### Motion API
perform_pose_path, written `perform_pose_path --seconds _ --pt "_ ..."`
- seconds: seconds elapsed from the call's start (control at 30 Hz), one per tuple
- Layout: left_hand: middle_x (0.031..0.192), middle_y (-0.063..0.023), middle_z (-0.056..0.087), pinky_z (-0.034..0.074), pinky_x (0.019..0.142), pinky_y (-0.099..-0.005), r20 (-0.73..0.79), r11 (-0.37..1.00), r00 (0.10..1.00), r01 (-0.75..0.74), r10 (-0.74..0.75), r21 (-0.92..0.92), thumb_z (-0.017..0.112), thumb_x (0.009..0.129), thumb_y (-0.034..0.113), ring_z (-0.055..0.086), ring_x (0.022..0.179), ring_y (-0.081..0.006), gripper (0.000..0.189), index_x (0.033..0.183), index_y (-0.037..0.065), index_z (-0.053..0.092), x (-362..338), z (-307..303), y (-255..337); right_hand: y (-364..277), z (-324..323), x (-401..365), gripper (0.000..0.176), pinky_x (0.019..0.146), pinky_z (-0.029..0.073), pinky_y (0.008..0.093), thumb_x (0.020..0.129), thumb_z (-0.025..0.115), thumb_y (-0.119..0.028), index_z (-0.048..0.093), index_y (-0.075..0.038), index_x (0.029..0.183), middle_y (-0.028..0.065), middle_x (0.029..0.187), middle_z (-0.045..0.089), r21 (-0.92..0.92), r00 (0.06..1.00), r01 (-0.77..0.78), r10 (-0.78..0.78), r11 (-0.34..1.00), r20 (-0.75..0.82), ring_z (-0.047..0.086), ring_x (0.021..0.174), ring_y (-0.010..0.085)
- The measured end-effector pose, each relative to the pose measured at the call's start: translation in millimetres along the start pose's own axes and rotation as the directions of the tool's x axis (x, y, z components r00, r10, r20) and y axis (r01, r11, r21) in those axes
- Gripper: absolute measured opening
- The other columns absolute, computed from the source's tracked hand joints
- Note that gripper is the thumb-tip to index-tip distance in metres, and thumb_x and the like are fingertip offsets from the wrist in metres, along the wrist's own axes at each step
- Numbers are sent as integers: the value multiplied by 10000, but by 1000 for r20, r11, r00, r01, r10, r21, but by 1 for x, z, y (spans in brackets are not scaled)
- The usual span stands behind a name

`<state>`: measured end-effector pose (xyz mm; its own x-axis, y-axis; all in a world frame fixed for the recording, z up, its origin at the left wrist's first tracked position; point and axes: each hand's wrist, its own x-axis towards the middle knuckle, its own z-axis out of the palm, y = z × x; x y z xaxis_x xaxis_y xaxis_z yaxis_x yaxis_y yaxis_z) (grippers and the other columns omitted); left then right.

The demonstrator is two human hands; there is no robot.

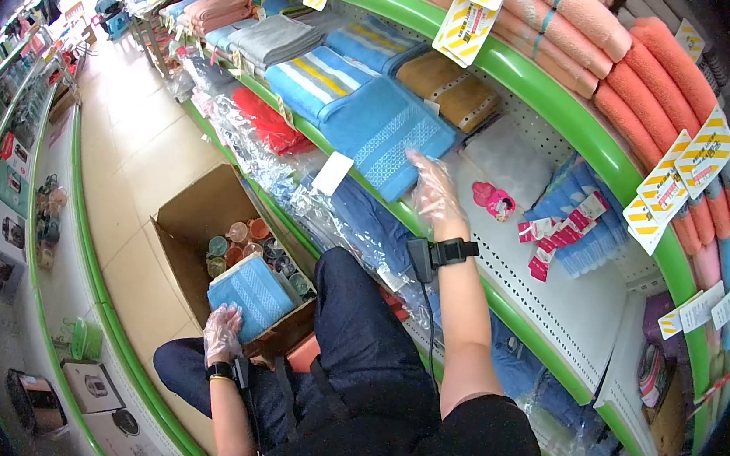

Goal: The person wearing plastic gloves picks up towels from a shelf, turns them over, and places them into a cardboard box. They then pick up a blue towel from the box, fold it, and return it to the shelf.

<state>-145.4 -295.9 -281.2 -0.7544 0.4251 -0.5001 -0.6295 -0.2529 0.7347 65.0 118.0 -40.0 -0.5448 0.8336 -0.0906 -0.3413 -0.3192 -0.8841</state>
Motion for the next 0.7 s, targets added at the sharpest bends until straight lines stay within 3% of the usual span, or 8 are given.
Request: perform_pose_path --seconds 0.07,0.13,0.23,0.3,0.43,0.5,0.6,0.7 --pt "935 -130 612 513 696 -308 -25 1000 1000 -13 13 5 592 838 234 618 831 -272 287 1028 33 513 1 -1 -1 9 -7 12 322 883 450 352 804 607 -123 525 18 1081 104 1057 569 -90 988 -44 30 995 -149 555 974 206" --pt "930 -127 616 513 690 -305 -36 997 999 -20 23 79 593 837 225 623 817 -260 277 1025 38 515 4 -5 -3 8 -8 11 330 891 435 351 794 607 -106 513 27 1081 97 1064 556 -48 988 -71 64 996 -139 534 998 216" --pt "920 -121 618 514 680 -300 1 998 999 -35 35 51 593 837 225 626 801 -248 271 1021 41 516 4 -7 -4 2 4 -2 417 737 471 315 750 641 -78 467 31 1113 116 1017 559 -134 983 -53 28 990 -180 556 878 216" --pt "917 -119 619 513 682 -299 -9 998 1000 -29 29 57 593 838 224 626 799 -245 269 1020 42 516 4 -5 -3 -5 12 -8 408 711 477 331 749 626 -52 448 13 1111 118 982 561 -303 979 -2 -59 953 -193 553 861 217" --pt "905 -121 622 517 670 -292 -30 999 999 -27 28 40 583 844 212 630 782 -242 252 1018 43 518 -1 -2 -2 12 6 9 403 638 476 338 757 601 -36 431 -27 1123 89 907 548 -174 961 194 -223 965 -162 548 757 199" --pt "896 -121 624 522 655 -288 -40 999 999 -29 31 43 580 845 202 633 769 -242 242 1016 43 518 -1 -1 -1 2 16 0 470 578 427 286 752 595 -72 411 -38 1184 78 910 538 -527 922 50 -242 848 -302 512 724 155" --pt "879 -124 626 532 625 -285 -46 999 998 -43 44 29 573 847 181 636 744 -247 225 1013 40 518 -3 1 -1 15 -4 16 483 490 405 270 753 580 -39 388 -55 1196 59 826 515 -420 945 145 -251 896 -209 473 616 130" --pt "862 -132 625 539 605 -293 -56 999 998 -42 43 4 570 844 153 636 734 -258 211 1010 36 515 3 -3 -3 27 -8 25 433 417 368 266 771 569 -51 394 -58 1168 32 735 501 -273 911 251 -323 928 -259 437 541 110"
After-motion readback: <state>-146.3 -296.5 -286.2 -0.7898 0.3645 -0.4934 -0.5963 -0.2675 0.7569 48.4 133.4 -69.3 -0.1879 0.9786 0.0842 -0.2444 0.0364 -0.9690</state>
